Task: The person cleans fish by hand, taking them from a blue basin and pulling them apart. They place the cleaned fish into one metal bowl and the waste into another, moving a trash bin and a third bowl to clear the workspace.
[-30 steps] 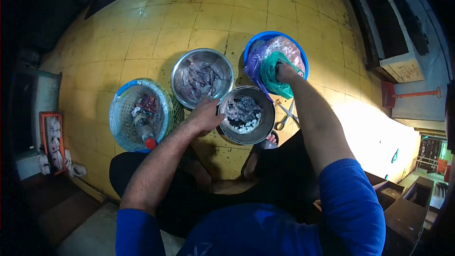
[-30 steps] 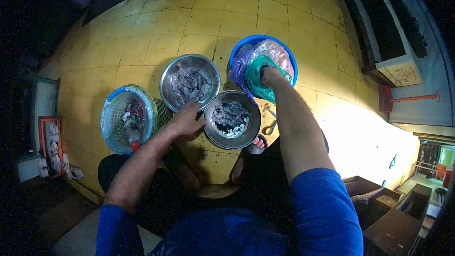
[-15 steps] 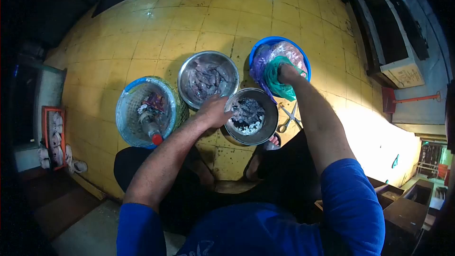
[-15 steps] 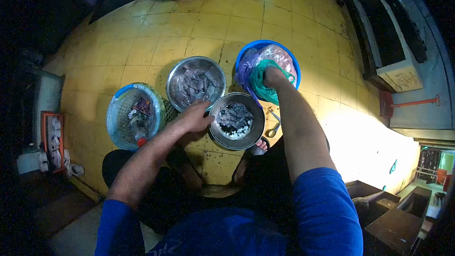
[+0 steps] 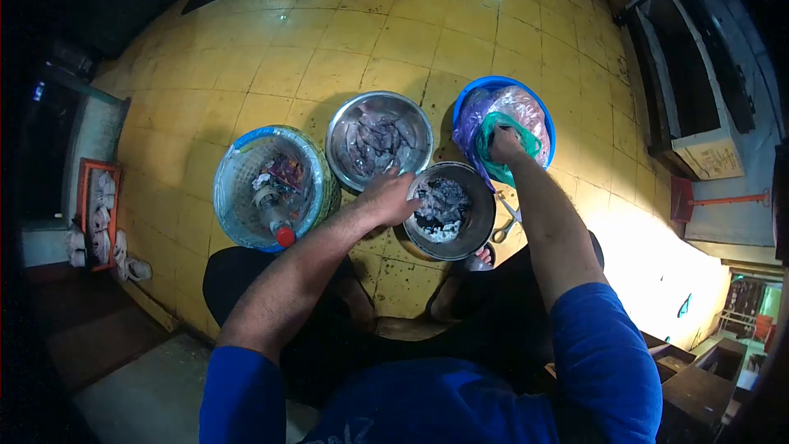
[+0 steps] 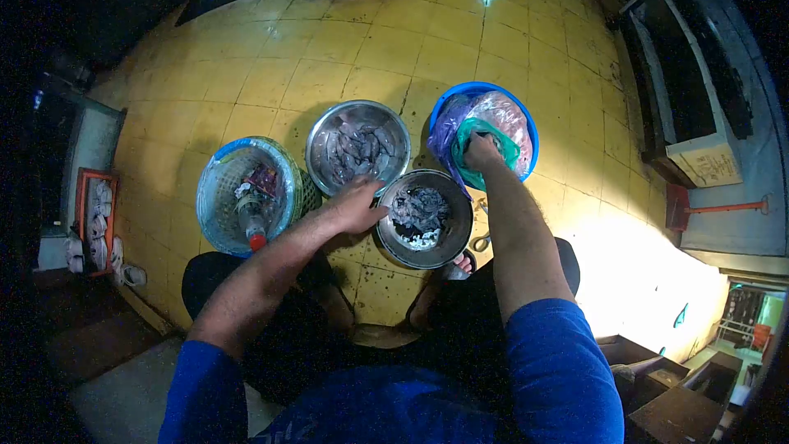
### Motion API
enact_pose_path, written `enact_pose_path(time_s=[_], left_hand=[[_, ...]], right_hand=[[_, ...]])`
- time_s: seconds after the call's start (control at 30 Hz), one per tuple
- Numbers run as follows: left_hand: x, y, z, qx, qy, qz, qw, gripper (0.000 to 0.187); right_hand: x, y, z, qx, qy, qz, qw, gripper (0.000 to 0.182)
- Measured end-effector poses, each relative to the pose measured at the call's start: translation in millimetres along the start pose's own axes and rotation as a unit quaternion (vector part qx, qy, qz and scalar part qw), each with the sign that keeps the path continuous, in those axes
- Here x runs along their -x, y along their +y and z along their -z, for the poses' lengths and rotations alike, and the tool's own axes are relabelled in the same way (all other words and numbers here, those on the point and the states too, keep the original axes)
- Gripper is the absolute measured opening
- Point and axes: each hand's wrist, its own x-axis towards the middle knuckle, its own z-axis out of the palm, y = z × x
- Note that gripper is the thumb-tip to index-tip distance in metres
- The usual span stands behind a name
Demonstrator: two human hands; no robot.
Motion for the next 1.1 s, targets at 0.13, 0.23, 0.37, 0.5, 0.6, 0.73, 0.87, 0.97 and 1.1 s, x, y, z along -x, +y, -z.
enact_pose_path(time_s=[0.13, 0.23, 0.37, 0.5, 0.6, 0.73, 0.87, 0.97, 1.1], left_hand=[[2, 0, 1, 0.009, 0.0, -0.006, 1.0, 0.063], [7, 6, 9, 0.01, -0.004, 0.004, 1.0, 0.062], [2, 5, 5, 0.008, 0.008, -0.005, 1.0, 0.061], [1, 2, 1, 0.01, 0.026, -0.017, 0.999, 0.06], [3, 2, 5, 0.014, 0.013, -0.009, 1.0, 0.061], [2, 7, 10, 0.014, 0.021, -0.006, 1.0, 0.062], [2, 12, 12, 0.007, 0.023, -0.02, 1.0, 0.062], [2, 10, 11, 0.016, 0.037, -0.037, 0.998, 0.061], [2, 12, 13, 0.029, 0.045, -0.051, 0.997, 0.057]], right_hand=[[17, -16, 25, 0.03, -0.013, 0.051, 0.998, 0.037], [13, -12, 29, 0.009, -0.002, 0.015, 1.0, 0.03], [21, -10, 48, -0.008, -0.024, 0.016, 1.0, 0.028], [21, -9, 51, 0.018, -0.018, 0.015, 1.0, 0.027], [14, -5, 56, 0.021, -0.023, -0.003, 1.0, 0.026], [21, -2, 90, -0.104, -0.052, -0.032, 0.993, 0.028], [25, 9, 110, -0.237, -0.011, -0.019, 0.971, 0.036], [32, 4, 127, -0.286, 0.003, -0.021, 0.958, 0.038], [49, -7, 151, -0.272, 0.043, 0.001, 0.961, 0.033]])
